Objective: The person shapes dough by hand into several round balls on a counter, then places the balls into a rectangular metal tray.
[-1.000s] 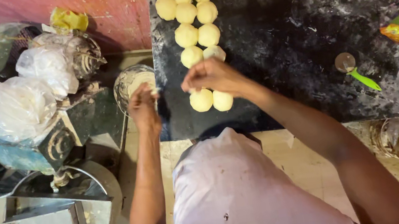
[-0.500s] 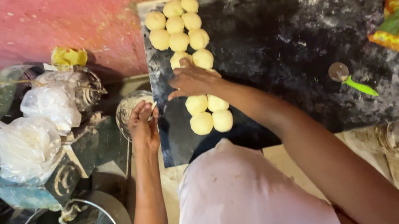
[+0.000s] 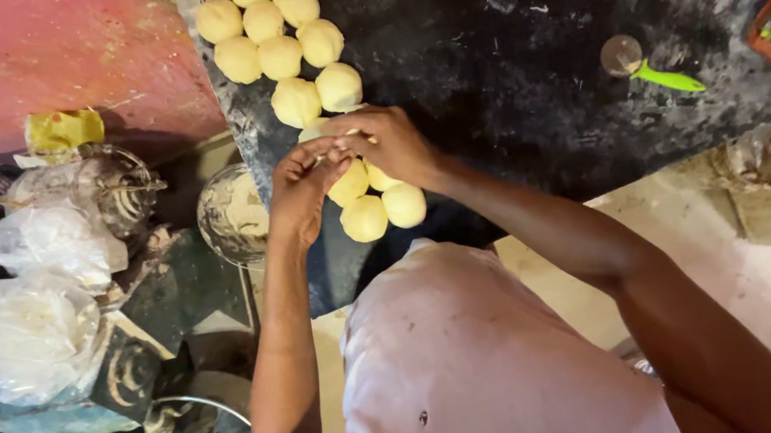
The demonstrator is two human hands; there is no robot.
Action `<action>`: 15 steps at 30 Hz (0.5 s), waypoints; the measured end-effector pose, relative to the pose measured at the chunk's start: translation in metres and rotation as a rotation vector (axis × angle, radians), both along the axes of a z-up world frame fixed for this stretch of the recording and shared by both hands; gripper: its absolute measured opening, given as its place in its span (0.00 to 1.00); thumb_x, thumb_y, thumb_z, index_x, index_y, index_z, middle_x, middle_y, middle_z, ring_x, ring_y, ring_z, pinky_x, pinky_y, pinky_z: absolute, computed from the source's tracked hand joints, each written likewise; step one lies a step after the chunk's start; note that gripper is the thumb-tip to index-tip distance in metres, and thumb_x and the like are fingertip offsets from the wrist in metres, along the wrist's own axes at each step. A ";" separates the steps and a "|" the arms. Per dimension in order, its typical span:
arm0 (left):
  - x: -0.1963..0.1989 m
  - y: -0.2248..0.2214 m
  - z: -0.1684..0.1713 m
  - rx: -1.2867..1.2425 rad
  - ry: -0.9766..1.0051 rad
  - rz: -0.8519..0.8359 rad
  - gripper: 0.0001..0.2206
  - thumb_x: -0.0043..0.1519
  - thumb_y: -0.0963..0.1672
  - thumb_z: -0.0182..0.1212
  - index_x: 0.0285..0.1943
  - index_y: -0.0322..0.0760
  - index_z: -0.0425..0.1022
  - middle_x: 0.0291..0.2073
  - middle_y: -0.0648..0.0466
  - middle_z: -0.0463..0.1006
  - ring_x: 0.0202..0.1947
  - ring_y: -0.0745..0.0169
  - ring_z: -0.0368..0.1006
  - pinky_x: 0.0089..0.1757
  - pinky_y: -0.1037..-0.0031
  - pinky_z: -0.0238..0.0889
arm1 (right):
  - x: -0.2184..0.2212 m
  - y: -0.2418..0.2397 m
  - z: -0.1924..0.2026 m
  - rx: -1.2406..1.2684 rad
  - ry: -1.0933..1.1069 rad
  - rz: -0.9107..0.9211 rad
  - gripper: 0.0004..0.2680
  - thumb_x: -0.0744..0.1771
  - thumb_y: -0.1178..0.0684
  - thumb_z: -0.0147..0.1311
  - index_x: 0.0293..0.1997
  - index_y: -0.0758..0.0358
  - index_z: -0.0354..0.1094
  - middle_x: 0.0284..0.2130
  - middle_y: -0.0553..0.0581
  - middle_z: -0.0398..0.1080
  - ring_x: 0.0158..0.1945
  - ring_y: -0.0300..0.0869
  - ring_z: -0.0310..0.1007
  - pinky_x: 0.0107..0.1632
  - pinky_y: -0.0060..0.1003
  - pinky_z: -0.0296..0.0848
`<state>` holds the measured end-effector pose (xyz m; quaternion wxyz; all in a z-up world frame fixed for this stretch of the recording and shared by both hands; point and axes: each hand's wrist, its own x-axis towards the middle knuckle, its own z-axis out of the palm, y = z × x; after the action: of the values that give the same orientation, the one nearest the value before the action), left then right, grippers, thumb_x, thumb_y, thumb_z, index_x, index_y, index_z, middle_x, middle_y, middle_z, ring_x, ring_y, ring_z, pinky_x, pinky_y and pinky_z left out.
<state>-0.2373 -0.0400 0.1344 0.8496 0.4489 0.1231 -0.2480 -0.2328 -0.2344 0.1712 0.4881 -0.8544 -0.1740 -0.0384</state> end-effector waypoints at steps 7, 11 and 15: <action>0.033 0.018 -0.031 0.104 -0.079 0.260 0.10 0.62 0.31 0.57 0.47 0.31 0.75 0.36 0.52 0.79 0.36 0.63 0.78 0.45 0.71 0.76 | 0.008 -0.046 -0.007 0.197 0.561 0.468 0.09 0.69 0.55 0.58 0.54 0.64 0.69 0.36 0.58 0.77 0.40 0.31 0.70 0.41 0.33 0.70; 0.074 0.041 -0.065 0.127 -0.207 0.586 0.06 0.66 0.34 0.57 0.39 0.35 0.71 0.32 0.51 0.78 0.32 0.60 0.76 0.35 0.74 0.72 | 0.048 -0.072 -0.036 0.290 0.717 0.180 0.09 0.71 0.52 0.52 0.52 0.65 0.70 0.38 0.54 0.75 0.38 0.31 0.72 0.38 0.33 0.70; 0.112 0.032 -0.106 0.482 -0.422 0.489 0.04 0.63 0.34 0.62 0.40 0.31 0.73 0.30 0.49 0.77 0.29 0.57 0.70 0.31 0.71 0.62 | 0.086 -0.053 -0.088 0.052 0.044 -0.294 0.12 0.72 0.47 0.56 0.56 0.66 0.66 0.41 0.62 0.77 0.45 0.48 0.78 0.48 0.41 0.76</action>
<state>-0.1249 -0.0082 0.0283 0.7606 0.6339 0.1036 0.0950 -0.1471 -0.2874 0.0834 0.5026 -0.8585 -0.0354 -0.0954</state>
